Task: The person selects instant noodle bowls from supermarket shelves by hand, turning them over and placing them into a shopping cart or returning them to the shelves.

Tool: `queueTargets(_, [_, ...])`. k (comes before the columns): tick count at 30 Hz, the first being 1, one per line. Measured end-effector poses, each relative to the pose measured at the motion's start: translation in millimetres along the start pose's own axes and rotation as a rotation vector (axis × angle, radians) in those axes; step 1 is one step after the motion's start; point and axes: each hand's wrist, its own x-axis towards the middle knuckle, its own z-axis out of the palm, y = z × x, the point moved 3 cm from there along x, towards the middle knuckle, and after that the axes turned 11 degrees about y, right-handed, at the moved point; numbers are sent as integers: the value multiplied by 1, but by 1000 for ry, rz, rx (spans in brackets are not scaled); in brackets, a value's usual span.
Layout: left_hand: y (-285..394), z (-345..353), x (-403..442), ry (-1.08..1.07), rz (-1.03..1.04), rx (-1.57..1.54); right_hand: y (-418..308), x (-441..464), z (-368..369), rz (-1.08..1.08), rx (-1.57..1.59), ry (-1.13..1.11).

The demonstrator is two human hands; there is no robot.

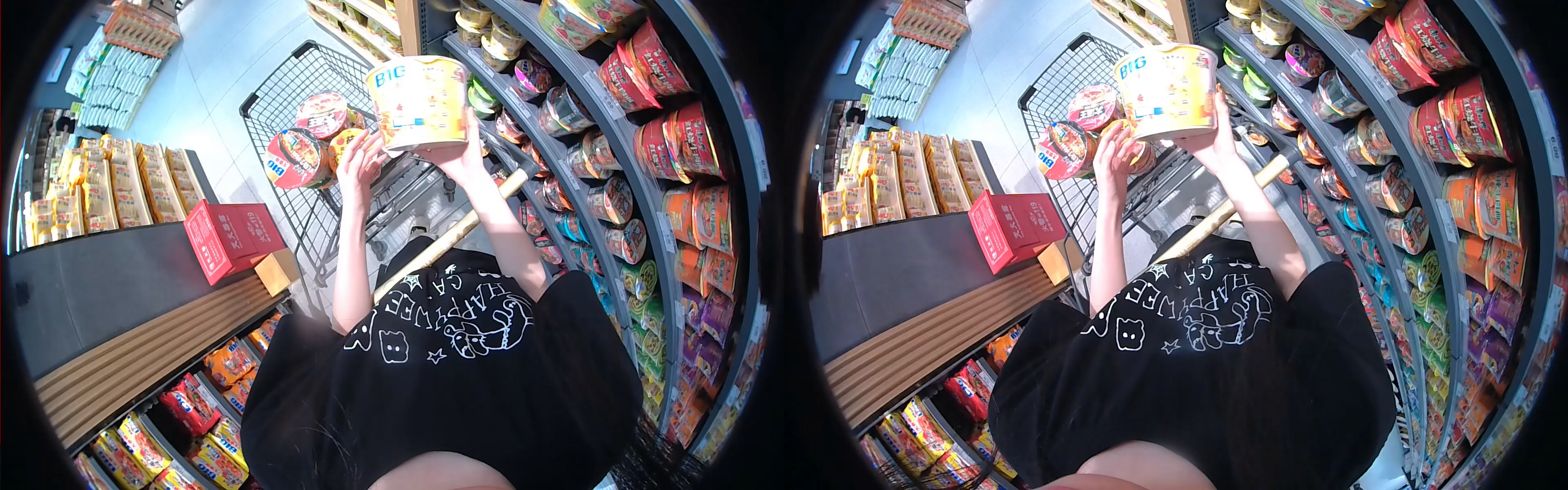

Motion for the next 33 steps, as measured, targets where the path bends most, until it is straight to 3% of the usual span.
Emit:
queueTargets(1, [3,-1,0,15,32,-17,1,2,-4,-1,1,0])
queueTargets(3, [3,-3,2,-7,46,2,-1,4,-12,-99,-314,204])
queueTargets(5, [2,-5,4,-7,95,-5,0,4,-11,-159,-372,179])
queueTargets(7, [-1,-5,5,-20,90,-11,-3,2,-2,-553,-750,134])
queueTargets(19, [-12,-8,4,-100,66,50,11,2,3,-686,-1048,104])
queueTargets(25, [-13,-18,7,-51,66,32,8,-1,8,-583,-913,37])
queueTargets(28, [-17,-29,11,-20,88,17,4,-4,9,-607,-1037,-40])
queueTargets(31, [-19,-43,14,-52,29,-164,5,-6,14,-639,-970,-112])
queueTargets(33, [-16,-45,10,-12,20,-127,5,-8,18,-625,-965,-114])
